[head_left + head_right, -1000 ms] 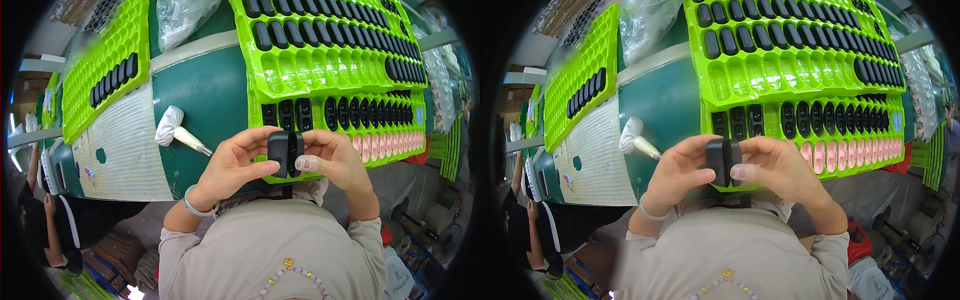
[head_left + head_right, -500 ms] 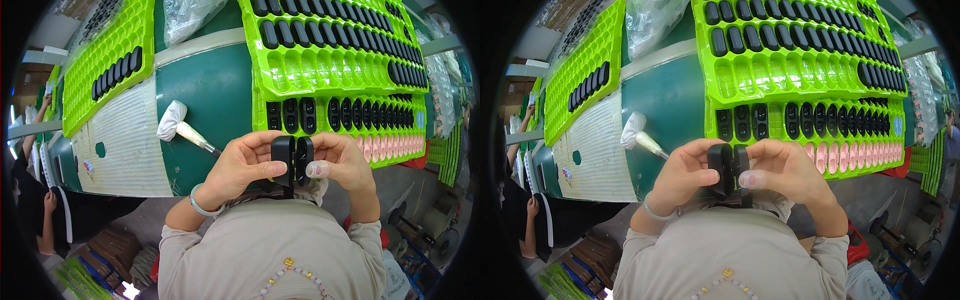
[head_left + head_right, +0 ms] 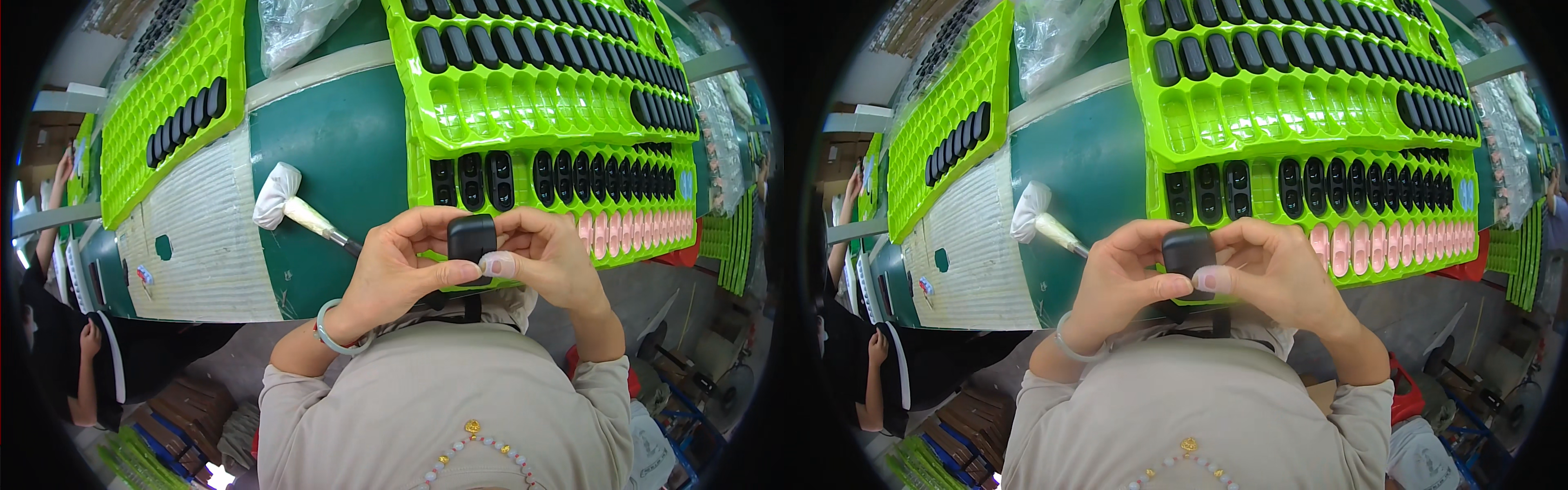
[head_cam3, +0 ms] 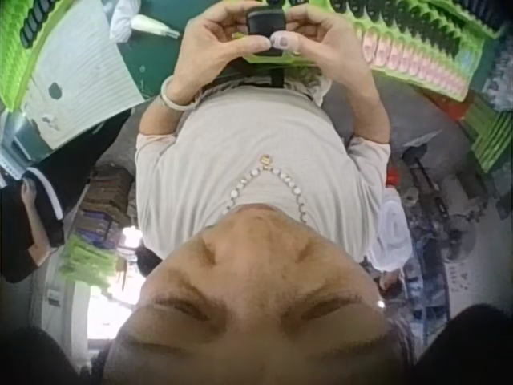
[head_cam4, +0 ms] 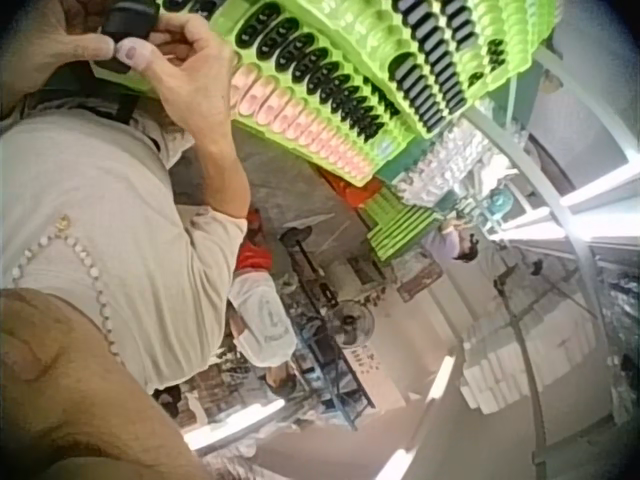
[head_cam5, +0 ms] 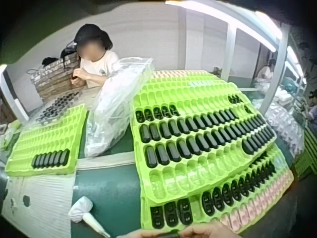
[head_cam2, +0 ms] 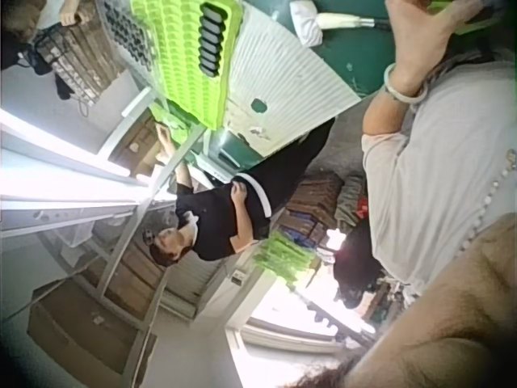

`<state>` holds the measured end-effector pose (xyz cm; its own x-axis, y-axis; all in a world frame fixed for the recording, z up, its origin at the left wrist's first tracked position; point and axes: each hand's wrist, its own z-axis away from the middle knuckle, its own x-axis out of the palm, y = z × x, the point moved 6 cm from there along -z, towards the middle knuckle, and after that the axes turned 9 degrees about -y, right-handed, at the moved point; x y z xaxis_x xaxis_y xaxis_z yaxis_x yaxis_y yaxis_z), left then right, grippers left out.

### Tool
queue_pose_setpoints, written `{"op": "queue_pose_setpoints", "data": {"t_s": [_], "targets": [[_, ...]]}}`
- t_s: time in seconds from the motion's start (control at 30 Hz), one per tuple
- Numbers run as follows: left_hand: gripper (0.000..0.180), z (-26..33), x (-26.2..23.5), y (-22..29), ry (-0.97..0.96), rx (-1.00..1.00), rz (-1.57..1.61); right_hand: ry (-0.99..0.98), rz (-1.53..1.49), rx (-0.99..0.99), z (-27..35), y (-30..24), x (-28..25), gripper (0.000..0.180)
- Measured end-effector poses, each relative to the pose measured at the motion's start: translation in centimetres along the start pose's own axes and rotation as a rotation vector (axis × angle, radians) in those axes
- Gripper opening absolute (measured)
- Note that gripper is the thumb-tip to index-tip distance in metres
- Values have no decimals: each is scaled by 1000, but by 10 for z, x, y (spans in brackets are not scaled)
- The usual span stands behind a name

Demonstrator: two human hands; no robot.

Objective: The person assembles small black electronic devices, likely wireless earbuds, by hand. They pick up the device halves from a green tray, insert small metal components, and place the assembled units back into the tray. The person also handles a plastic bag containing additional components.

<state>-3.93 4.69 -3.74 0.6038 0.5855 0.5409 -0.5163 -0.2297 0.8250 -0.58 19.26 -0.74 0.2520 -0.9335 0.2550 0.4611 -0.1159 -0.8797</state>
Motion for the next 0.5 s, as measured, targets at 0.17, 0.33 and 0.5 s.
{"op": "queue_pose_setpoints", "data": {"t_s": [0.17, 0.33, 0.5], "targets": [[50, 3, -6, -8, 1, -50, 65, -36, -122, -22, -3, 11, -3, 31], [48, 5, 2, 3, 0, -167, 244, -105, -291, 4, -4, 17, -4, 32], [48, 5, 8, 2, -67, -200, 445, -154, -407, -3, -8, 20, -5, 36]]}}
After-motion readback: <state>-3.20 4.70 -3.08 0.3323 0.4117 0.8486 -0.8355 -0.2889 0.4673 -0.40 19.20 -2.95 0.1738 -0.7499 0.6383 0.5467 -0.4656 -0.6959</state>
